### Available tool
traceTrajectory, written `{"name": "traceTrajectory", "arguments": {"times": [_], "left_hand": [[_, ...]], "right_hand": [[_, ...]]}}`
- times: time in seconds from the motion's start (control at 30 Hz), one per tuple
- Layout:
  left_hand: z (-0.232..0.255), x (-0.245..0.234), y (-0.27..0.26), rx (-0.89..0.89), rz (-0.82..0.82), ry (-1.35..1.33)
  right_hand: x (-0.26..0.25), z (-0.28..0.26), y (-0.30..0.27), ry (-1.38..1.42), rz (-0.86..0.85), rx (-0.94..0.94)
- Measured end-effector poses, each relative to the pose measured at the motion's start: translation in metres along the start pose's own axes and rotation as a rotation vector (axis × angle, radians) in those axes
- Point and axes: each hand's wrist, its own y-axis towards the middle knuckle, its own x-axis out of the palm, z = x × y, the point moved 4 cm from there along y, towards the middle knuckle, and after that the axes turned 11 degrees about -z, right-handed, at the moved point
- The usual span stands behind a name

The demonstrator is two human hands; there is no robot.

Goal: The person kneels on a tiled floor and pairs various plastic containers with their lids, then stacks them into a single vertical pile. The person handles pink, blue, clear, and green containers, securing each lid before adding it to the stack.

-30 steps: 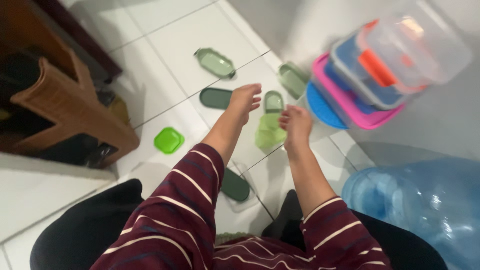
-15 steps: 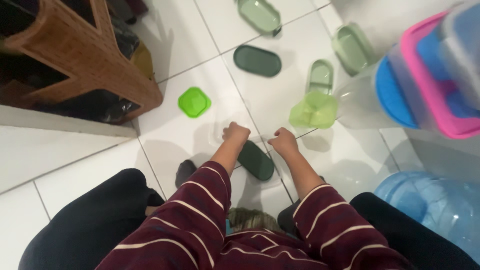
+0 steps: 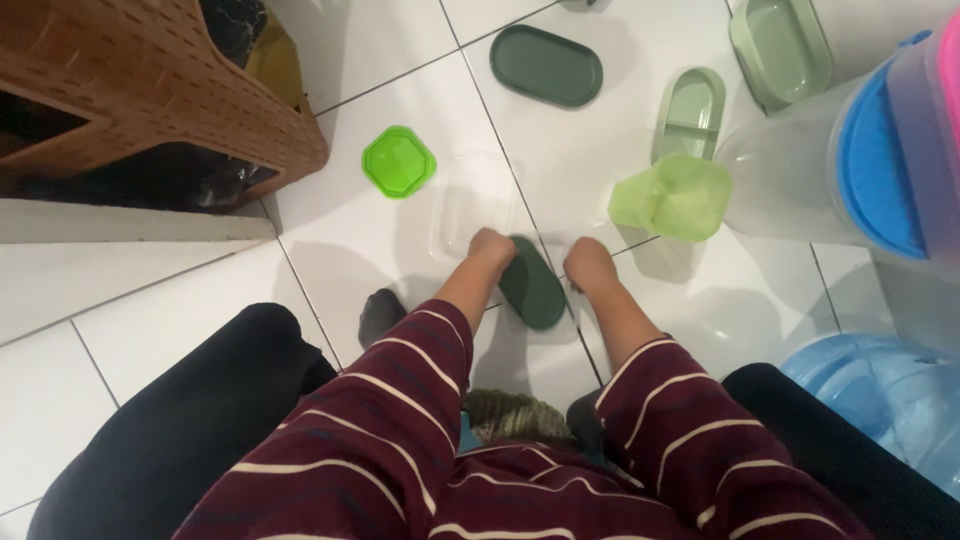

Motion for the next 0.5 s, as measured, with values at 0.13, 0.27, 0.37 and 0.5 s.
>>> {"name": "traceTrajectory", "arguments": {"times": [0.13, 0.27, 0.37, 0.5], "left_hand": [[0.021, -0.015, 0.003, 0.168, 0.172, -0.002], [0.05, -0.037, 0.0, 0.3, 0.293, 0.006], [0.062, -0.052, -0.006, 0.28, 0.359, -0.258], [0.073, -0.066, -0.02, 0.247, 0.363, -0.491]], "right_hand": [[-0.036, -0.025, -0.01, -0.051, 0.229, -0.029], [-0.074, -0.066, -0.03, -0.086, 0.376, -0.019], [-0.104, -0.094, -0.046, -0.149, 0.502, -0.096], [-0.145, -0.124, -0.056, -0.312, 0.629, -0.127]]}}
